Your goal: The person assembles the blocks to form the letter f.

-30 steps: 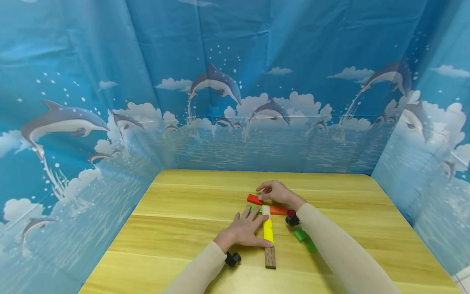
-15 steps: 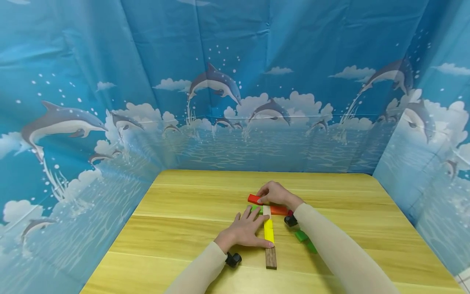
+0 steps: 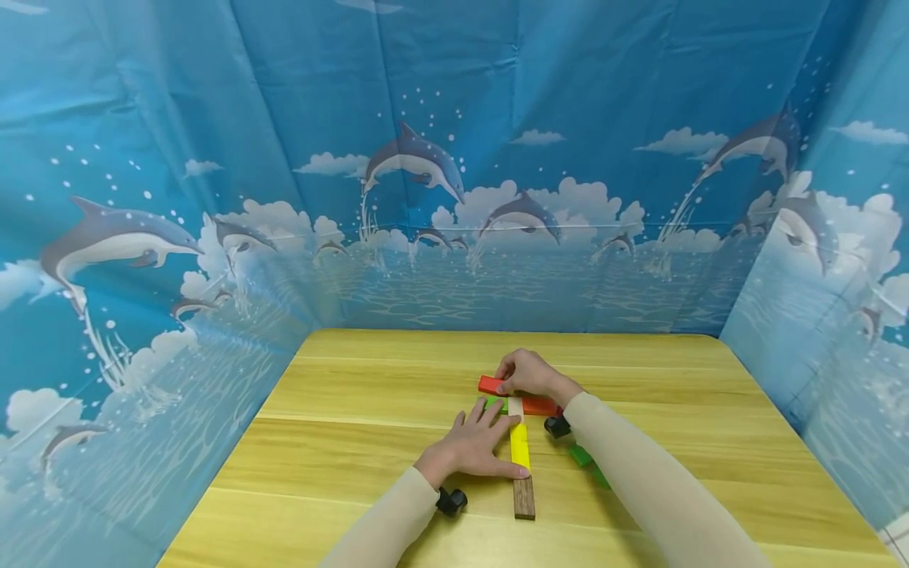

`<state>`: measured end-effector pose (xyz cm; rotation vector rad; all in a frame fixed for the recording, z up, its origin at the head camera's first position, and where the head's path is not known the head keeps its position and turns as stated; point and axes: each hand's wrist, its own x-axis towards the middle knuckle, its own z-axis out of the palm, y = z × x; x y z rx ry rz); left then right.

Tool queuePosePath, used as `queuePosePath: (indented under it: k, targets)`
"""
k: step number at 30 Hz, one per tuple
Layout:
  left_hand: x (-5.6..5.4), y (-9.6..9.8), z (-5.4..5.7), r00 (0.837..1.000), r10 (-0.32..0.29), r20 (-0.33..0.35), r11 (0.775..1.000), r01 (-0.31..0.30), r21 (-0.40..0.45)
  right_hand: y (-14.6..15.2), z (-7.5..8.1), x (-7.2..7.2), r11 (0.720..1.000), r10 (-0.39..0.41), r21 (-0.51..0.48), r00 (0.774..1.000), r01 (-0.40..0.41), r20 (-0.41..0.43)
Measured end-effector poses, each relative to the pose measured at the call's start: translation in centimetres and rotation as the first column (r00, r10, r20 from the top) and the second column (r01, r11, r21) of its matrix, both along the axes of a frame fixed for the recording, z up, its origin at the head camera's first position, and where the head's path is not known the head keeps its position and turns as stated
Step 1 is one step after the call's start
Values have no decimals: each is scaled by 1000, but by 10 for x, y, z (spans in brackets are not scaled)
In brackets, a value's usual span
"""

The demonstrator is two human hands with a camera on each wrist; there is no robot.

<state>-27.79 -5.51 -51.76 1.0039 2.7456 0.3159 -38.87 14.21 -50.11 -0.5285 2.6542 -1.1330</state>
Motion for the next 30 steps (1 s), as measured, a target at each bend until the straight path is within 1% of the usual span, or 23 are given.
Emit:
queuePosePath:
  k: [7, 13, 18, 24, 30]
  targets:
    - [-2, -1, -3, 1000, -7, 6, 1000, 7, 1, 0, -2, -1, 998, -8, -60, 999, 10, 40]
    - [-4, -1, -3, 1000, -10, -2, 1000, 10, 4, 1, -1, -3, 995, 21, -96, 998, -15, 66]
    - [-5, -2, -1, 1000, -16, -10, 1000, 16, 3, 2, 1, -3, 991, 24, -134, 996, -13, 84]
    - [-3, -4, 0, 1000, -20, -5, 1000, 20, -2, 3, 6, 4, 987, 25, -159, 997, -12, 78]
    - [-2, -5, 0, 1000, -24, -9, 1000, 24, -12, 7, 7, 10, 989, -5, -150, 999, 13, 53]
